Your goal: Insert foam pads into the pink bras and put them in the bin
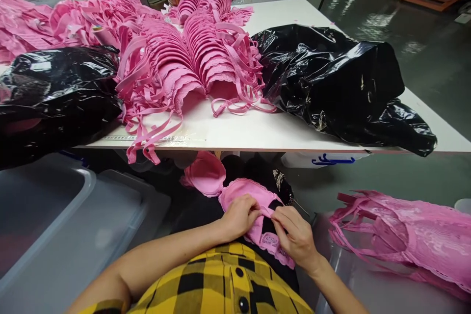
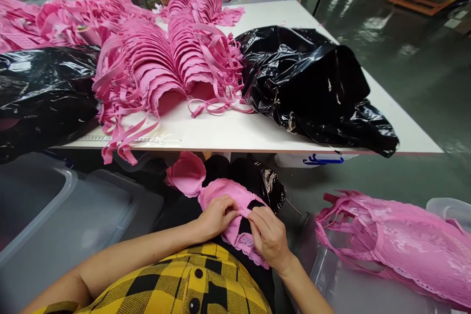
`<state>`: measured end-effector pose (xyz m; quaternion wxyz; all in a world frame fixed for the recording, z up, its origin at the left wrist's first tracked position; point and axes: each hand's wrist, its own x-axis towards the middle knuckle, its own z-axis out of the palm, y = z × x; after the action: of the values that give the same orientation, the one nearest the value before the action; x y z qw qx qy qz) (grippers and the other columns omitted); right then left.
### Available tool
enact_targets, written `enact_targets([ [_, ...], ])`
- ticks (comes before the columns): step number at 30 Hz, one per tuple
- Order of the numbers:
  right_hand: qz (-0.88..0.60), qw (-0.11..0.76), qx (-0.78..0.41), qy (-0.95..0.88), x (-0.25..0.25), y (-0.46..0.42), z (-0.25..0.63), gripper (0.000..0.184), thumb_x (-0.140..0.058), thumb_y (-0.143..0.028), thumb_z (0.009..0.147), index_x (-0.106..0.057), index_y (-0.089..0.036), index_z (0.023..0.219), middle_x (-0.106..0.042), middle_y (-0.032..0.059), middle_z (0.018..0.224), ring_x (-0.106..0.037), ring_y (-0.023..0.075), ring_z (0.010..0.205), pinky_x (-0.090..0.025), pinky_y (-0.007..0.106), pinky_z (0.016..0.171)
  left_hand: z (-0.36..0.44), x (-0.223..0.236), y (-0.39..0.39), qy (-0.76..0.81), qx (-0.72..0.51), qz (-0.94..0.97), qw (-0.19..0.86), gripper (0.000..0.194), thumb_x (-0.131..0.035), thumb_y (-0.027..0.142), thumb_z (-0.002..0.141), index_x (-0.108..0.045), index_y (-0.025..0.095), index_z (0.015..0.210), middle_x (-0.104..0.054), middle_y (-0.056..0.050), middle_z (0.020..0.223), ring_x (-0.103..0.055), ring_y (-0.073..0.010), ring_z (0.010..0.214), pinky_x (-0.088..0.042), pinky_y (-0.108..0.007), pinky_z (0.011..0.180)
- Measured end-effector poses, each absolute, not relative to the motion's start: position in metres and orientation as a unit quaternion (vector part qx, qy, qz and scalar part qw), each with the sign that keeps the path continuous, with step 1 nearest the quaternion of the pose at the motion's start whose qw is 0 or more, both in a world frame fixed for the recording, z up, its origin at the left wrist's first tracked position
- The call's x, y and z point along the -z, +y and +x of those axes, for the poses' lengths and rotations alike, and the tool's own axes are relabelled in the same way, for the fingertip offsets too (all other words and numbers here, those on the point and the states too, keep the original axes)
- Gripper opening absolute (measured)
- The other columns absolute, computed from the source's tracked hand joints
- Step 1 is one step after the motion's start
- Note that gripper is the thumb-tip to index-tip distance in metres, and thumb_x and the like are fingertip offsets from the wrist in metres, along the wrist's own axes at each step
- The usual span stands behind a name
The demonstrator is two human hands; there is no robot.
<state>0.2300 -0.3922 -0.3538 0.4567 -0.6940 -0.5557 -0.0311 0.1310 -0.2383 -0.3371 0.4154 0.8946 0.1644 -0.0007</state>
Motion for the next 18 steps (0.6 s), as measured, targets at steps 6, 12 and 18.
enact_targets([
  [6,-0.704,0.464,-0.019,-0.537,0.367,-0.393,0.228,0.014,-0.052,-0.007,0.083,-0.059,-0.018,0.087,-0.060,0.0058,0.080,-0.057,0.0177,0.074,-0.049,0.033,0.065,0.133,0.344,-0.231,0.116,-0.017,0.868,0.482,0.018,-0.061,0.021,0.079,-0.069,0.018,0.095,-0.059,-0.004,0.087,-0.056,-0.0148,0.075,-0.046,-0.025,0.067],
  [12,-0.735,0.397,-0.071,-0.545,0.365,-0.391,0.232,0.024,-0.052,-0.017,0.086,-0.059,-0.018,0.108,-0.060,0.0080,0.090,-0.059,0.0189,0.083,-0.052,0.031,0.069,0.137,0.360,-0.234,0.090,-0.048,0.886,0.453,0.016,-0.054,0.013,0.080,-0.070,0.017,0.082,-0.063,-0.004,0.078,-0.057,-0.0145,0.074,-0.047,-0.026,0.069],
  [18,-0.734,0.388,-0.003,-0.558,0.369,-0.385,0.229,0.021,-0.051,-0.013,0.086,-0.067,-0.019,0.098,-0.059,0.0045,0.077,-0.057,0.0155,0.071,-0.049,0.027,0.061,0.136,0.361,-0.237,0.146,-0.023,0.894,0.423,0.010,-0.057,0.013,0.076,-0.067,0.015,0.073,-0.062,-0.003,0.071,-0.056,-0.0154,0.068,-0.044,-0.025,0.063],
])
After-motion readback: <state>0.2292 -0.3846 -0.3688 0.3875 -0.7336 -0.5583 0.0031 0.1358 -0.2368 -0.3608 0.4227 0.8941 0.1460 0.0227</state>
